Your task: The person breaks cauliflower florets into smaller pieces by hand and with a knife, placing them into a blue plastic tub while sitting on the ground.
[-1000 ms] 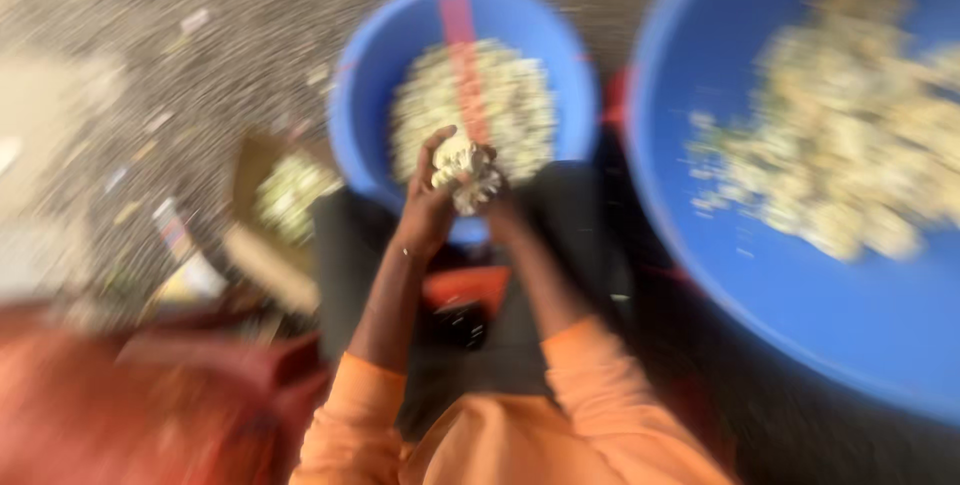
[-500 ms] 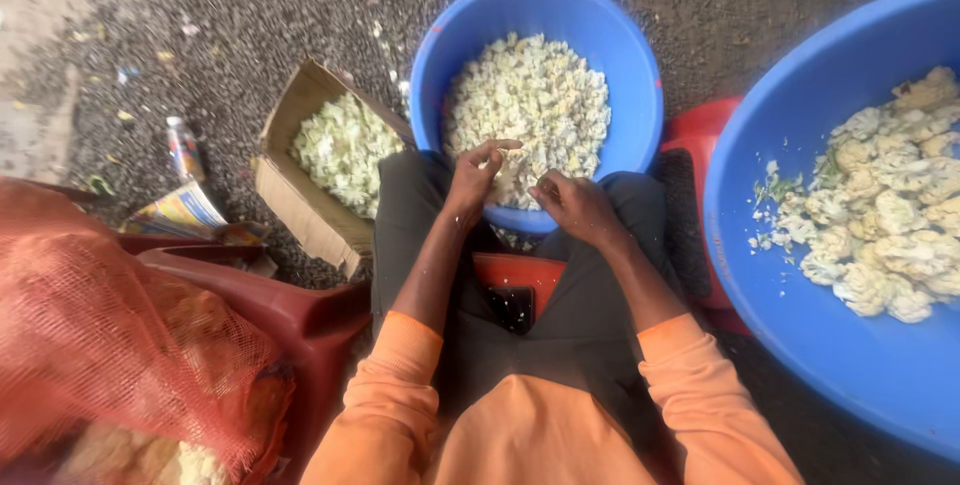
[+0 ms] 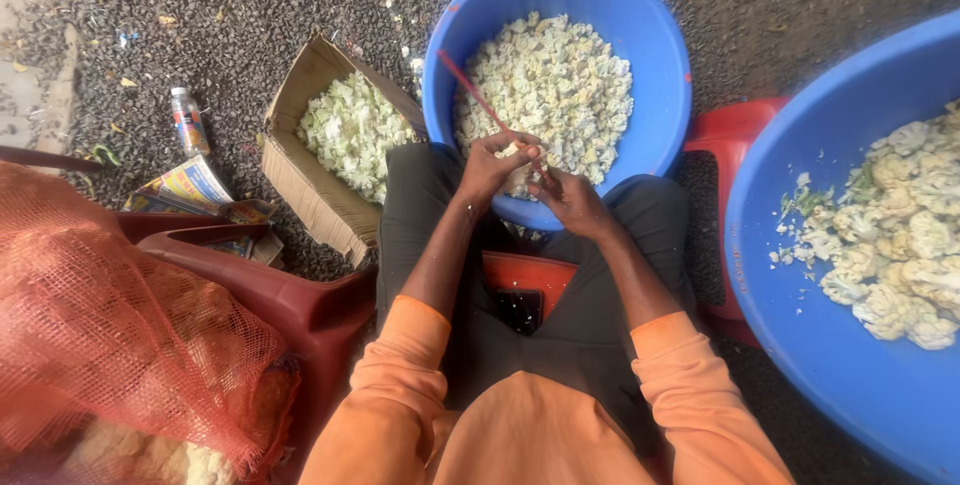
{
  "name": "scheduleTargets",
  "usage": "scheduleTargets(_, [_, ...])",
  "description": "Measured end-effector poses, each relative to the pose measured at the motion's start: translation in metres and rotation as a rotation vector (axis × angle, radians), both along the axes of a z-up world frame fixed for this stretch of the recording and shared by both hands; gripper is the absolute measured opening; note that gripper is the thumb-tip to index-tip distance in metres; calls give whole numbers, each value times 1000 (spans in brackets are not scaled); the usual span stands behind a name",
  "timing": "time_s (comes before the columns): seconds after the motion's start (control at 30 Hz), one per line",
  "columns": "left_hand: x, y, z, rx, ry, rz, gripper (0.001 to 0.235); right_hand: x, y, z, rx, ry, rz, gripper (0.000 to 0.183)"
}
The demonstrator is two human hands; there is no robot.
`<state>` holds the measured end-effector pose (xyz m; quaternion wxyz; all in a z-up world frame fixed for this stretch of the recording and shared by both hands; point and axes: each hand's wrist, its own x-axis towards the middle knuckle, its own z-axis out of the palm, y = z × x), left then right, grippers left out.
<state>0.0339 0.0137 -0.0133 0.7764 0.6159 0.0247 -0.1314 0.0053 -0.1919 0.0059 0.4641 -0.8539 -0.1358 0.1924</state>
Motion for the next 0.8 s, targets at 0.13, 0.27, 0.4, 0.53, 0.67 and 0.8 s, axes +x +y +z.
scheduleTargets(0.13, [2, -6, -32, -224, 289, 100, 29, -1, -2, -11, 342, 65, -302, 37])
scheduleTargets(0.27, [-5, -10, -47, -104, -117, -120, 27, 11, -7, -13, 364, 120, -353, 40])
scheduleTargets(0.4, [-2, -8, -8, -202, 183, -64, 26, 13, -9, -23, 439, 336, -397, 46])
scheduleTargets(0.53, [0, -5, 16, -435, 330, 23, 23, 17, -9, -15, 433, 153, -584, 42])
scheduleTargets(0.67, [-3, 1, 15, -221, 157, 12, 34, 7, -8, 13, 319, 148, -509, 53])
scheduleTargets(0.8, [-4, 4, 2, -238, 246, 40, 28, -13, -8, 43, 137, 84, -200, 40])
